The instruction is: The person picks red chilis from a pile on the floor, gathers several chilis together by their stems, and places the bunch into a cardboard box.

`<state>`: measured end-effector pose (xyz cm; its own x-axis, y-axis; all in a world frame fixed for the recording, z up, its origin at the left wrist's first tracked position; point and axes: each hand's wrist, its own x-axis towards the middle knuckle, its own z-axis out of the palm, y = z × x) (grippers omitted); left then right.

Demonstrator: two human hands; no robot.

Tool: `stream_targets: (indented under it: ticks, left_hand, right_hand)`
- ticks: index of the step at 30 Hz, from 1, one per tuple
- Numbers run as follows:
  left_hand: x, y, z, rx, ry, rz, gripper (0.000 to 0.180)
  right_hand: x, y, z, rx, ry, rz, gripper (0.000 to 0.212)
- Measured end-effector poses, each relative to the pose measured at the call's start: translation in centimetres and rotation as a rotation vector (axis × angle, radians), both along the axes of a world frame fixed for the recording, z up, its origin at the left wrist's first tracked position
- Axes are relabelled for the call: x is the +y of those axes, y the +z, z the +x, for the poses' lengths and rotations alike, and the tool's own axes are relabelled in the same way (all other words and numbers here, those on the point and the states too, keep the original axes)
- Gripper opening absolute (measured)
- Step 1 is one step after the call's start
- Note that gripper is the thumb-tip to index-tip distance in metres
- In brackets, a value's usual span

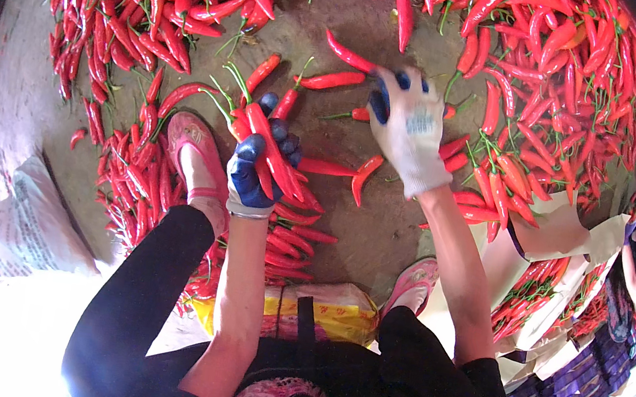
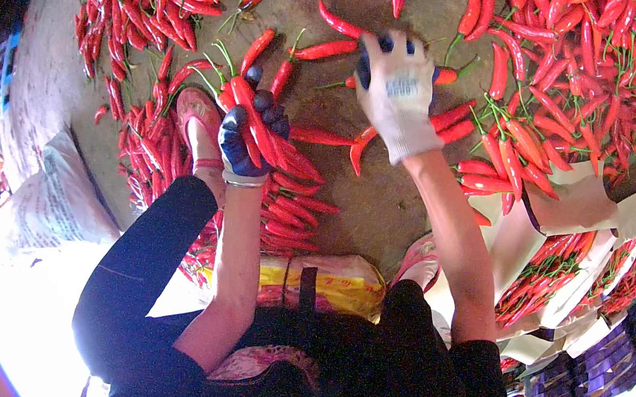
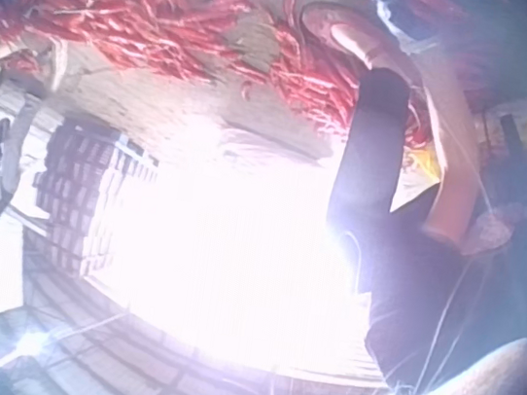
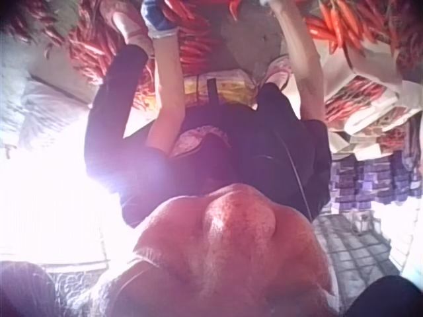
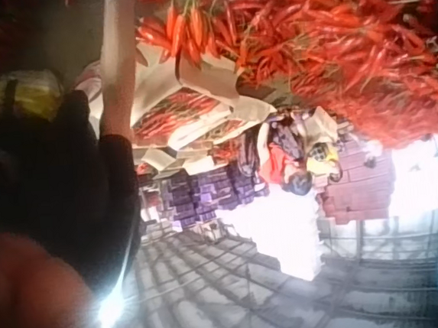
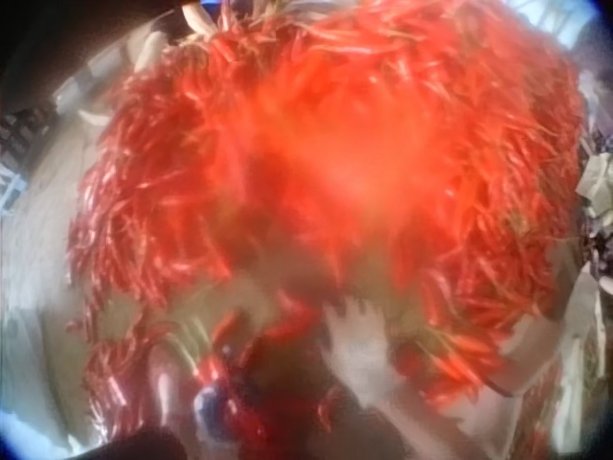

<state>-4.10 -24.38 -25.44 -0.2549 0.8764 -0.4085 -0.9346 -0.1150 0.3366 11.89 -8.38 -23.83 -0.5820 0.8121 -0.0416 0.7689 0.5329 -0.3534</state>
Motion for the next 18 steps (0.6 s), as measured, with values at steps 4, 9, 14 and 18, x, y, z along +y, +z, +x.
stream_targets:
  ticks: [4,9,14,18]
  left_hand:
    - [1.3,0.4,0.9,-0.035,-0.070,0.042,0.064]
    - [0.8,1.1,0.3,0.007,-0.051,-0.057,0.066]
    - [2.4,1.1,-0.4,0.055,-0.149,-0.176,0.063]
    - [5.1,0.3,1.2,0.226,-0.292,-0.273,0.041]
  right_hand:
    - [1.1,-1.6,-1.0,-0.294,0.049,0.009,0.043]
    - [-6.9,0.0,0.5,0.042,0.334,-0.415,0.050]
    - [-4.3,0.9,5.1,-0.020,-0.044,-0.089,0.042]
    - [-0.3,-1.2,7.2,-0.297,-0.227,0.102,0.046]
